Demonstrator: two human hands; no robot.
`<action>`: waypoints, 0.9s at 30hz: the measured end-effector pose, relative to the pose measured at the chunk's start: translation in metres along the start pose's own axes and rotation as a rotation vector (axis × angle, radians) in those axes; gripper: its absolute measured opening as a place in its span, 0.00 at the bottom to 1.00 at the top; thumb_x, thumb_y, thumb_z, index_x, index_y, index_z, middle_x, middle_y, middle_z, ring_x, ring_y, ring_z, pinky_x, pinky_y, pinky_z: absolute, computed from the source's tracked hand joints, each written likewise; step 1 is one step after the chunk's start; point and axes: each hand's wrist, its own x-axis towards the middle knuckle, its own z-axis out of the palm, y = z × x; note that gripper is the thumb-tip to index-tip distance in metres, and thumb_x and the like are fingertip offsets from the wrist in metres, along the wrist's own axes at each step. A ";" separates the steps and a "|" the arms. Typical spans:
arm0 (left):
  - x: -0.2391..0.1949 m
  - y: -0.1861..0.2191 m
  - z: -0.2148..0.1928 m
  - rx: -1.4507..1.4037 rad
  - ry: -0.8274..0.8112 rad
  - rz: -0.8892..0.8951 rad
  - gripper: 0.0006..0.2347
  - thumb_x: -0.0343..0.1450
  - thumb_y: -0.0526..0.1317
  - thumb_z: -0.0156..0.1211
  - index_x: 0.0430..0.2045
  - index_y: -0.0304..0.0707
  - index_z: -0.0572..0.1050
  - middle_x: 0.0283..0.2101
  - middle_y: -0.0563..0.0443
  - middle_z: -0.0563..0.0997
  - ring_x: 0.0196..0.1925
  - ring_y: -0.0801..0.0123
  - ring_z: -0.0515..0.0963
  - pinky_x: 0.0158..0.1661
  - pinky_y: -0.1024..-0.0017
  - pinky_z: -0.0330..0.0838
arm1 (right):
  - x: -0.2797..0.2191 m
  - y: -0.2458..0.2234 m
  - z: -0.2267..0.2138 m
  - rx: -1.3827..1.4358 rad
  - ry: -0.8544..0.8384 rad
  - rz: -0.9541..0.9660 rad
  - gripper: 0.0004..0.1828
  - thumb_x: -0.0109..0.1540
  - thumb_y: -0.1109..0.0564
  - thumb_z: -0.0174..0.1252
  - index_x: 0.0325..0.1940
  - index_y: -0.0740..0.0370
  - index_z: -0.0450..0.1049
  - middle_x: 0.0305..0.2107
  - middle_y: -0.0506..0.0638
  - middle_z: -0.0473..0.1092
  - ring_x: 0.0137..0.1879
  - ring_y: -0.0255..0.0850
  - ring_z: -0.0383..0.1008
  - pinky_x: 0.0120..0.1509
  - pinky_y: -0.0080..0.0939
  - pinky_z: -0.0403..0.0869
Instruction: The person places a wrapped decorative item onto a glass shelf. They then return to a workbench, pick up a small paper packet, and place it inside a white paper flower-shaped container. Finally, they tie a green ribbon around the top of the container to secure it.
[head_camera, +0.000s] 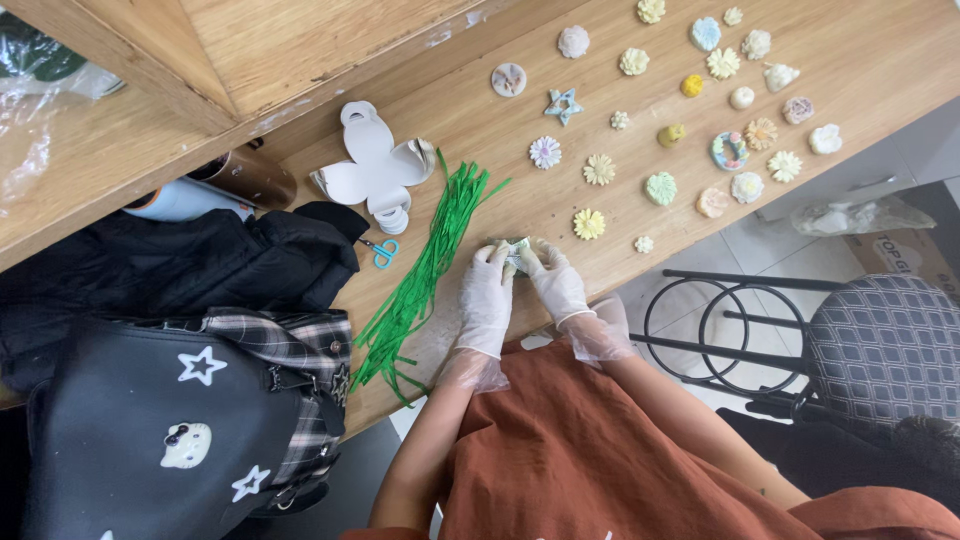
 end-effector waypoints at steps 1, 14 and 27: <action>0.001 0.001 0.001 0.008 -0.009 -0.006 0.16 0.70 0.38 0.62 0.53 0.41 0.76 0.53 0.42 0.77 0.50 0.50 0.79 0.49 0.58 0.74 | 0.001 0.000 -0.001 0.013 0.011 -0.062 0.28 0.64 0.43 0.61 0.64 0.57 0.71 0.40 0.53 0.79 0.45 0.39 0.79 0.51 0.39 0.75; -0.004 0.011 -0.010 -0.165 0.000 -0.126 0.28 0.68 0.41 0.66 0.64 0.39 0.66 0.57 0.38 0.73 0.54 0.47 0.77 0.48 0.55 0.73 | -0.034 -0.024 -0.019 -0.222 0.275 -0.554 0.24 0.62 0.44 0.65 0.58 0.56 0.77 0.43 0.56 0.75 0.43 0.50 0.79 0.46 0.48 0.75; -0.022 0.017 -0.073 -0.287 0.121 -0.160 0.25 0.67 0.37 0.68 0.60 0.38 0.70 0.60 0.39 0.73 0.60 0.49 0.75 0.57 0.61 0.71 | -0.028 -0.134 -0.075 -0.468 -0.127 -1.055 0.13 0.54 0.49 0.72 0.30 0.59 0.79 0.28 0.52 0.75 0.37 0.50 0.76 0.42 0.47 0.74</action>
